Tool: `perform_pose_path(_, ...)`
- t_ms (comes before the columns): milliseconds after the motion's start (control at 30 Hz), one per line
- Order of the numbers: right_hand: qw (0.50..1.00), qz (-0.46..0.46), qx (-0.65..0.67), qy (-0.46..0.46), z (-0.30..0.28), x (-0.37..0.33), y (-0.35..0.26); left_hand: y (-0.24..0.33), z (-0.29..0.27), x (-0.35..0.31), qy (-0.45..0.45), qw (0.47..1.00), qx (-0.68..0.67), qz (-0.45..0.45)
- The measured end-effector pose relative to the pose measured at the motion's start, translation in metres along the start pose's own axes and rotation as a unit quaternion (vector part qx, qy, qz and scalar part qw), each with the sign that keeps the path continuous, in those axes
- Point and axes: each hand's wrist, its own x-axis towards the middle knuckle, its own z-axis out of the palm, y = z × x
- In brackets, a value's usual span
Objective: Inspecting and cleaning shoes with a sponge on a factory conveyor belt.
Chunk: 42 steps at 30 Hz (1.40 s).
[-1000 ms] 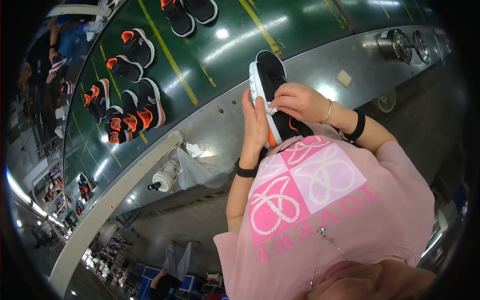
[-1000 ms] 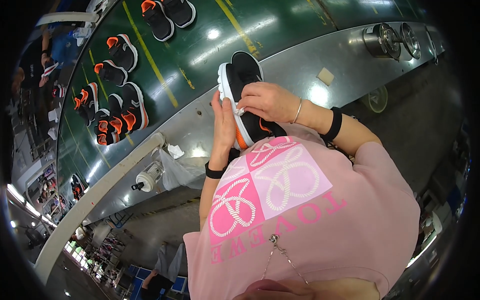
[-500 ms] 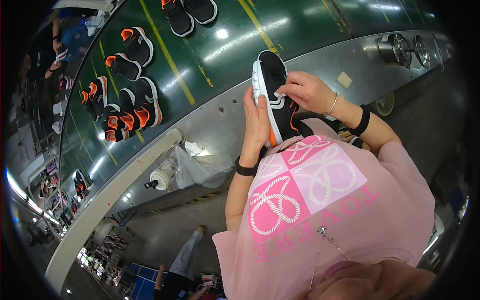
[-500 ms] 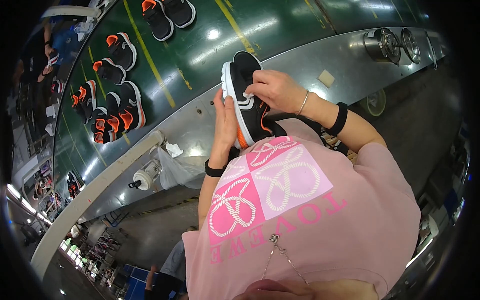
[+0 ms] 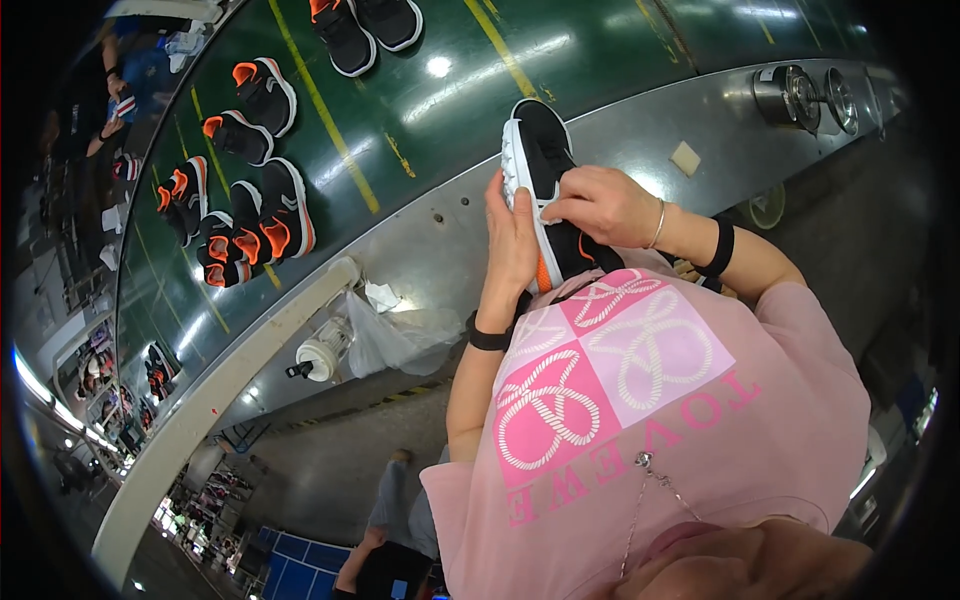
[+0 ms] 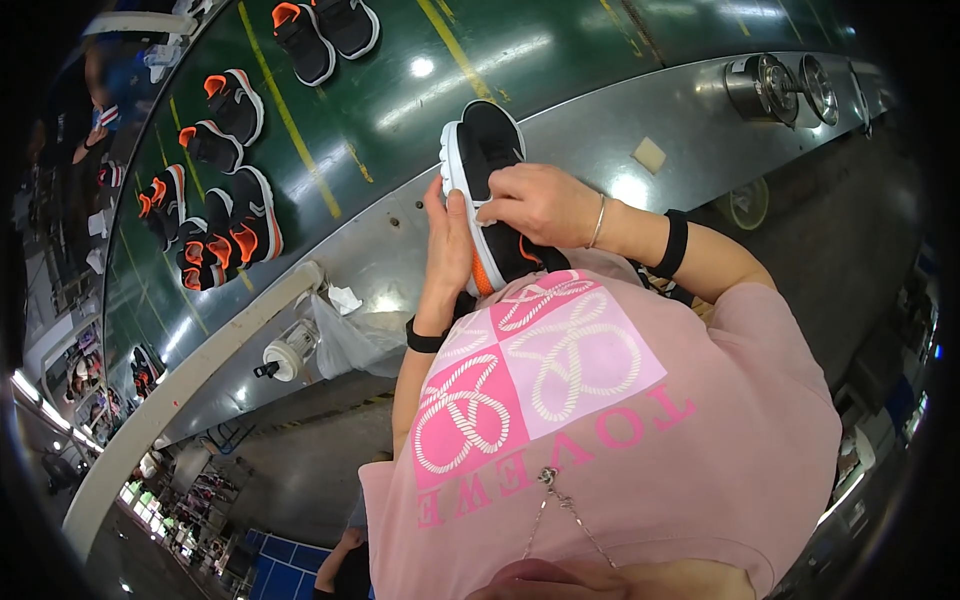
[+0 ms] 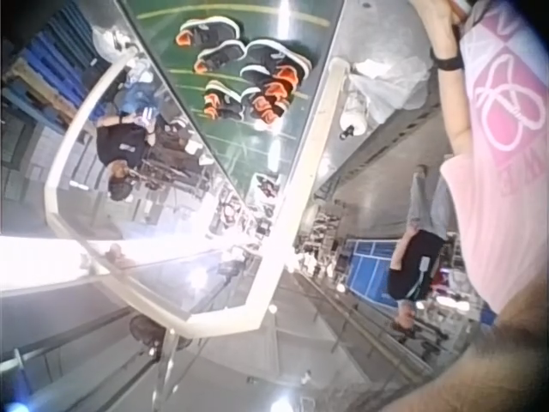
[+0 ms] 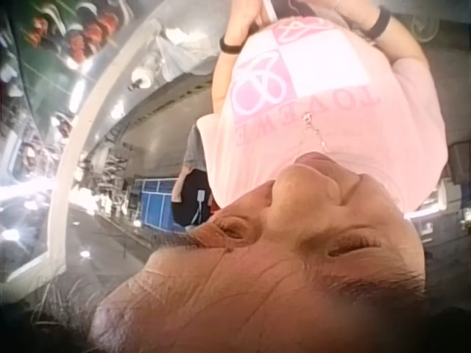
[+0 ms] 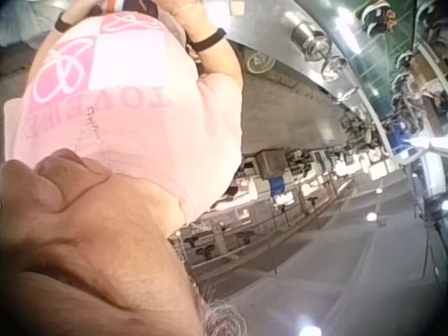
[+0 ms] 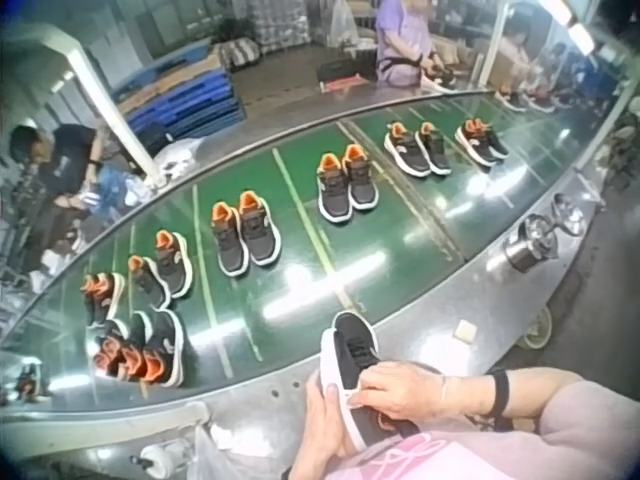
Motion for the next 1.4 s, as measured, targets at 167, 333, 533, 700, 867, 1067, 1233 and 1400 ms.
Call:
perform_pose_path(167, 0.997, 0.041, -0.056, 0.025, -0.003, -0.001, 0.012, -0.003, 0.002, 0.004, 0.004, 1.000, 0.007, 0.011)
perform_pose_path(333, 1.000, -0.004, -0.021, 0.018, 0.005, -0.002, 0.005, -0.001, 0.003, 0.003, 0.005, 1.000, -0.020, 0.014)
perform_pose_path(533, 0.997, 0.038, -0.054, 0.039, -0.001, -0.004, 0.011, -0.007, 0.007, 0.007, 0.003, 1.000, 0.008, 0.020)
perform_pose_path(700, 0.998, 0.049, -0.019, 0.021, 0.004, -0.008, 0.009, 0.001, 0.006, 0.006, -0.004, 1.000, -0.009, -0.001)
perform_pose_path(867, 0.998, 0.055, -0.030, 0.032, 0.003, -0.006, 0.016, -0.008, 0.010, 0.011, 0.013, 1.000, 0.002, 0.010)
perform_pose_path(1067, 0.990, 0.108, 0.019, 0.084, 0.008, -0.009, 0.029, -0.008, 0.007, 0.010, -0.013, 0.995, -0.094, -0.010)
perform_pose_path(1233, 0.966, 0.238, -0.015, 0.096, 0.014, -0.057, 0.089, -0.040, 0.002, 0.009, 0.010, 0.983, -0.182, 0.008)
perform_pose_path(1400, 0.924, 0.251, -0.277, 0.084, 0.016, -0.083, 0.086, -0.044, -0.017, 0.014, 0.016, 0.956, -0.292, -0.037)
